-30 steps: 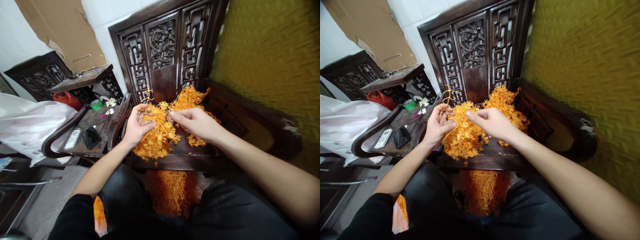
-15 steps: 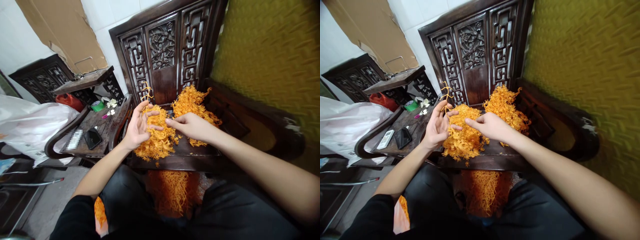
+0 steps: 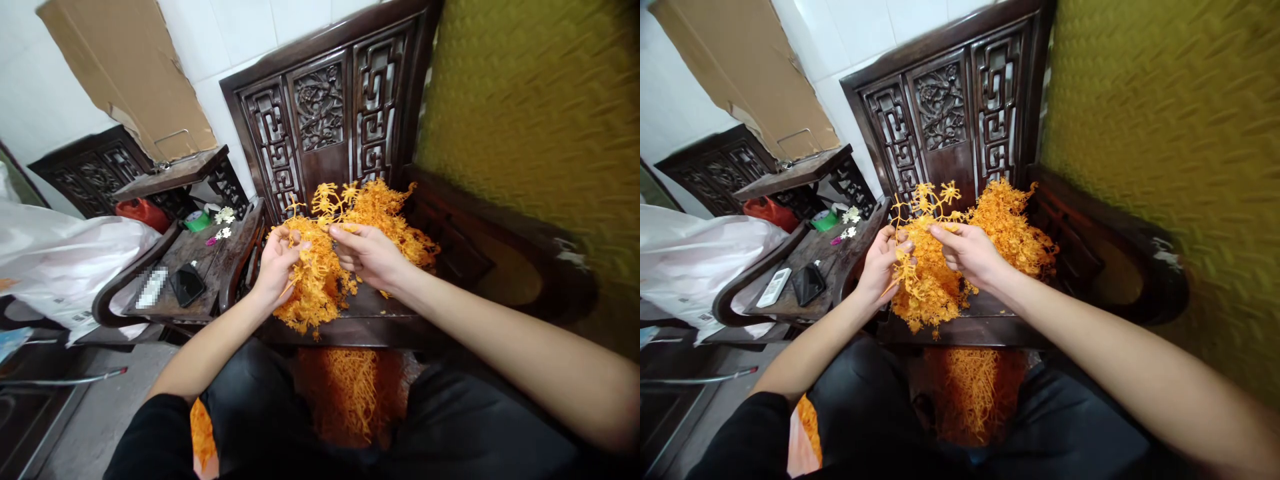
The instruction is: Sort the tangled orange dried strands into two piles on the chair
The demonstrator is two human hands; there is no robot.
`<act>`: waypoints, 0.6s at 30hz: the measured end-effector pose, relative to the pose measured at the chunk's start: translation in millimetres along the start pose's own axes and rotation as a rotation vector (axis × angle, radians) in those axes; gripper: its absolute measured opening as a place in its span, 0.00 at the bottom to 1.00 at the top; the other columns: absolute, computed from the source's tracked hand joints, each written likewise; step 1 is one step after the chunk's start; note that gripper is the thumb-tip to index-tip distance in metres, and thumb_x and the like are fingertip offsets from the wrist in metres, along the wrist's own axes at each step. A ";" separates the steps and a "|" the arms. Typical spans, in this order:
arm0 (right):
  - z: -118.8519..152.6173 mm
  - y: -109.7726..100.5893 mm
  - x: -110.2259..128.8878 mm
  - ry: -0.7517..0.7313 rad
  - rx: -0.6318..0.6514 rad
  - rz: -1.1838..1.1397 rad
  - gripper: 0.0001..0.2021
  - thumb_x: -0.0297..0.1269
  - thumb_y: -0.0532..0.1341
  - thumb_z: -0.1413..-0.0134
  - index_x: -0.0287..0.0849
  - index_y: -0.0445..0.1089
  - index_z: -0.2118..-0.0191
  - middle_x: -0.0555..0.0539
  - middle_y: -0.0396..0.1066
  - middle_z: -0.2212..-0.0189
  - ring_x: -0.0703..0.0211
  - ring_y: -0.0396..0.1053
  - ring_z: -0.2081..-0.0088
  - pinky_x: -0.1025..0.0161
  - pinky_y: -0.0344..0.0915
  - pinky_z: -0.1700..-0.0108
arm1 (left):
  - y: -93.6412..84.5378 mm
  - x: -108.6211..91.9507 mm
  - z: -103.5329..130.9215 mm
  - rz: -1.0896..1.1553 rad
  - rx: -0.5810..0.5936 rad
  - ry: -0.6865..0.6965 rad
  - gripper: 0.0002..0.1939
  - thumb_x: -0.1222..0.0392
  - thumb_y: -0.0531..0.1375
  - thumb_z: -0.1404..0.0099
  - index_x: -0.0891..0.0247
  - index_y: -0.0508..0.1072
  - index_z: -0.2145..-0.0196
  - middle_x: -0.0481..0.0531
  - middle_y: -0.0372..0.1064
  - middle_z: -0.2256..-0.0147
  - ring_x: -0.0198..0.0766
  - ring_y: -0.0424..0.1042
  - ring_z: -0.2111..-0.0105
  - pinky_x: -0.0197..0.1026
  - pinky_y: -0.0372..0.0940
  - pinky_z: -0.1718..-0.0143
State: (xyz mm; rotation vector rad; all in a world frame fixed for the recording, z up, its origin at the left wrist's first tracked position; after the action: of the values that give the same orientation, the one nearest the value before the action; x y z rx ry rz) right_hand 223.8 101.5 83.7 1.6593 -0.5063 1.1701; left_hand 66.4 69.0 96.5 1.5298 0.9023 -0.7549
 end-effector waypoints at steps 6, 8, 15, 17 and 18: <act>2.4 -0.2 2.0 -0.117 -0.016 0.085 0.20 0.52 0.75 0.53 0.44 0.71 0.65 0.61 0.48 0.85 0.71 0.41 0.82 0.63 0.38 0.78 | -1.8 -1.4 0.3 0.008 -0.041 -0.036 0.30 0.65 0.75 0.49 0.57 0.65 0.54 0.45 0.69 0.58 0.26 0.68 0.70 0.31 0.64 0.70; 0.7 -8.0 3.2 -0.157 -0.087 0.199 0.23 0.56 0.73 0.51 0.43 0.73 0.59 0.61 0.49 0.85 0.69 0.42 0.82 0.63 0.38 0.77 | -3.0 -3.1 0.2 0.001 -0.024 -0.037 0.30 0.65 0.75 0.49 0.57 0.65 0.53 0.45 0.69 0.59 0.24 0.67 0.72 0.29 0.60 0.75; 1.1 -11.1 9.3 -0.413 -0.202 0.870 0.30 0.68 0.61 0.44 0.43 0.64 0.76 0.53 0.60 0.80 0.64 0.55 0.76 0.62 0.51 0.71 | -2.7 6.7 3.2 -0.331 0.028 -0.153 0.31 0.55 0.75 0.45 0.58 0.61 0.53 0.43 0.71 0.68 0.27 0.68 0.76 0.31 0.60 0.75; 2.7 -5.2 9.7 -0.418 -0.146 0.986 0.30 0.67 0.60 0.42 0.43 0.62 0.76 0.53 0.60 0.81 0.64 0.55 0.76 0.62 0.51 0.70 | -1.3 6.3 3.7 -0.372 0.050 -0.132 0.31 0.55 0.76 0.47 0.58 0.61 0.55 0.43 0.71 0.69 0.30 0.72 0.74 0.33 0.64 0.71; 3.4 -5.9 12.6 -0.425 -0.159 1.009 0.29 0.66 0.60 0.41 0.43 0.61 0.76 0.53 0.60 0.81 0.64 0.55 0.75 0.62 0.51 0.70 | -1.5 3.1 3.3 -0.358 0.043 -0.084 0.31 0.56 0.77 0.48 0.58 0.60 0.58 0.43 0.71 0.69 0.31 0.74 0.72 0.34 0.66 0.68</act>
State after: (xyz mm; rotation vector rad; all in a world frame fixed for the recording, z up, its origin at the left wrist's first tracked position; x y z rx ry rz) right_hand 235.4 103.4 91.8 1.5165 -1.7980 1.3879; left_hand 66.7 66.2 92.7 1.3778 1.1179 -1.0934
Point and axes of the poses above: each hand's wrist, its own z-axis away from the middle knuckle, its own y-axis out of the palm, x = y × z, the point moved 4 cm from there along -z, towards the middle knuckle
